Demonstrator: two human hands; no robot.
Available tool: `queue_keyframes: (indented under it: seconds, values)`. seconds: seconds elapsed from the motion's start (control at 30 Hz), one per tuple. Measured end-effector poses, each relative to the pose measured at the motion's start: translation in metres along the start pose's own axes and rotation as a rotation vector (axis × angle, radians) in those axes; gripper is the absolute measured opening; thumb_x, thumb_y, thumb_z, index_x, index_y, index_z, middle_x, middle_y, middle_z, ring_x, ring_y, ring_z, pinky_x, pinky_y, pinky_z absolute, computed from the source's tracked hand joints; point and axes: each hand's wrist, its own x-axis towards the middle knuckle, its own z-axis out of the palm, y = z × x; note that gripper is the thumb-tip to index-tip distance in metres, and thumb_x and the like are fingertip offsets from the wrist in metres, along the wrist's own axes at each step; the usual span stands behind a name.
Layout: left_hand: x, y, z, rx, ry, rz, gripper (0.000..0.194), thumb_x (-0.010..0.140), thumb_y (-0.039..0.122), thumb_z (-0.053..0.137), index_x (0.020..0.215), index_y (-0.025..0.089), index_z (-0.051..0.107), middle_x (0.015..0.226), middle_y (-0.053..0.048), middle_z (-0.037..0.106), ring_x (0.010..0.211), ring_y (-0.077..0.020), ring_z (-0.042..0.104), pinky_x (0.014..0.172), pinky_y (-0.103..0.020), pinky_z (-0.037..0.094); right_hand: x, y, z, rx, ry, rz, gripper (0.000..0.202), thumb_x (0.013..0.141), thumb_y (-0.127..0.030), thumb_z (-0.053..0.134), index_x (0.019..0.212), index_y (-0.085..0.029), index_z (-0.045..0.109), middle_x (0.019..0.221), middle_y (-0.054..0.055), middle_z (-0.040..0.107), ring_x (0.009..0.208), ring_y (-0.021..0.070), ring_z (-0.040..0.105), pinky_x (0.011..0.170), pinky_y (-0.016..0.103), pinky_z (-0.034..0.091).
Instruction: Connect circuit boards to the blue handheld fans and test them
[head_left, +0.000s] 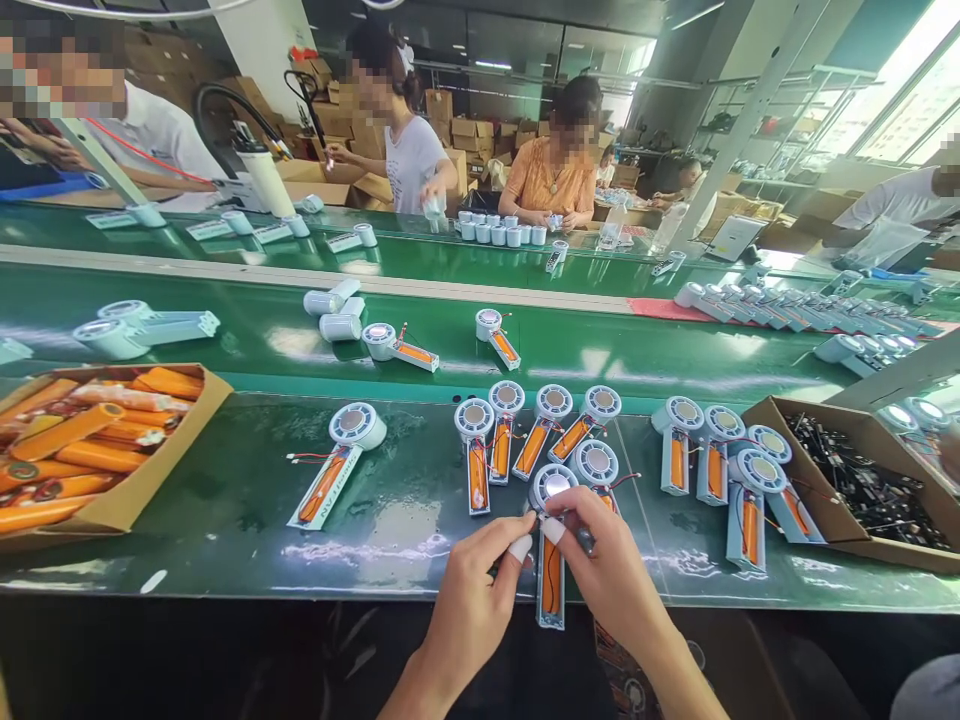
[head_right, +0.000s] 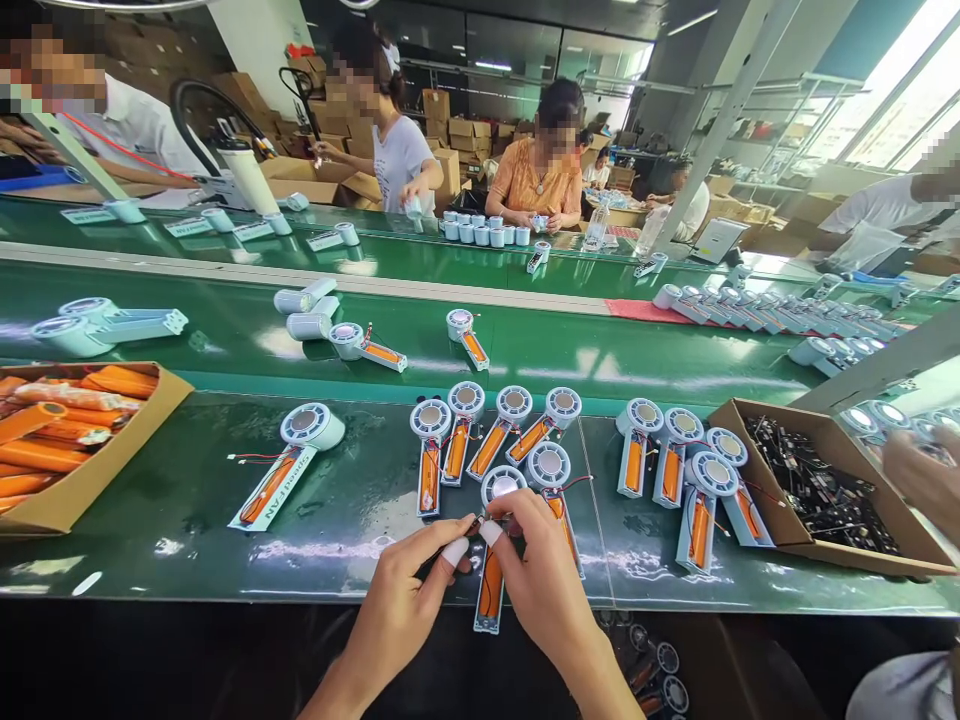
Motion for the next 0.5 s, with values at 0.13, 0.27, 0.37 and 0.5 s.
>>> queue_keyframes:
  seconds: [0.13,0.27,0.37,0.5]
  values:
    - [0.0068,-0.0034,-0.0074,-0.057,-0.074,-0.008,0.028,0.098,0.022,0.053,0.116,0.024,0.075,0.099,-0.005,0.077,0.068,-0.0134,0.071,0.066,-0.021,0.059,0.0033,0.0016,-0.0051,0.073,-0.063,-0.036,0.019,0.098,-0.024,0.055,0.111,-0.027,0.069,0.102,0.003,0.066,0.089,0.0187,0.061,0.077,0.029,0.048]
    - [0.0084,-0.0078,-0.0084,-0.089,-0.099,0.016,0.028,0.098,0.025,0.054,0.115,0.025,0.075,0.084,-0.003,0.073,0.069,-0.0140,0.069,0.066,-0.021,0.058,0.0036,-0.0002,-0.0020,0.120,-0.038,-0.037,0.017,0.098,-0.025,0.057,0.098,-0.026,0.074,0.095,0.004,0.068,0.088,0.0196,0.063,0.076,0.029,0.049]
    - [0.0076,-0.0092,-0.0073,-0.146,-0.097,-0.023,0.027,0.097,0.029,0.055,0.113,0.024,0.076,0.088,-0.004,0.074,0.069,-0.0143,0.069,0.064,-0.021,0.057,0.0018,0.0003,0.0016,0.108,0.000,-0.027,0.019,0.098,-0.025,0.055,0.097,-0.025,0.074,0.094,0.004,0.068,0.089,0.0204,0.063,0.077,0.031,0.049]
    - [0.0074,-0.0104,-0.0044,-0.171,-0.091,-0.083,0.028,0.096,0.032,0.056,0.113,0.022,0.075,0.081,-0.004,0.074,0.068,-0.0155,0.071,0.059,-0.021,0.057,0.0028,-0.0073,-0.0031,0.018,-0.041,-0.008,0.017,0.098,-0.023,0.054,0.099,-0.024,0.072,0.097,0.005,0.068,0.090,0.0212,0.064,0.077,0.032,0.052]
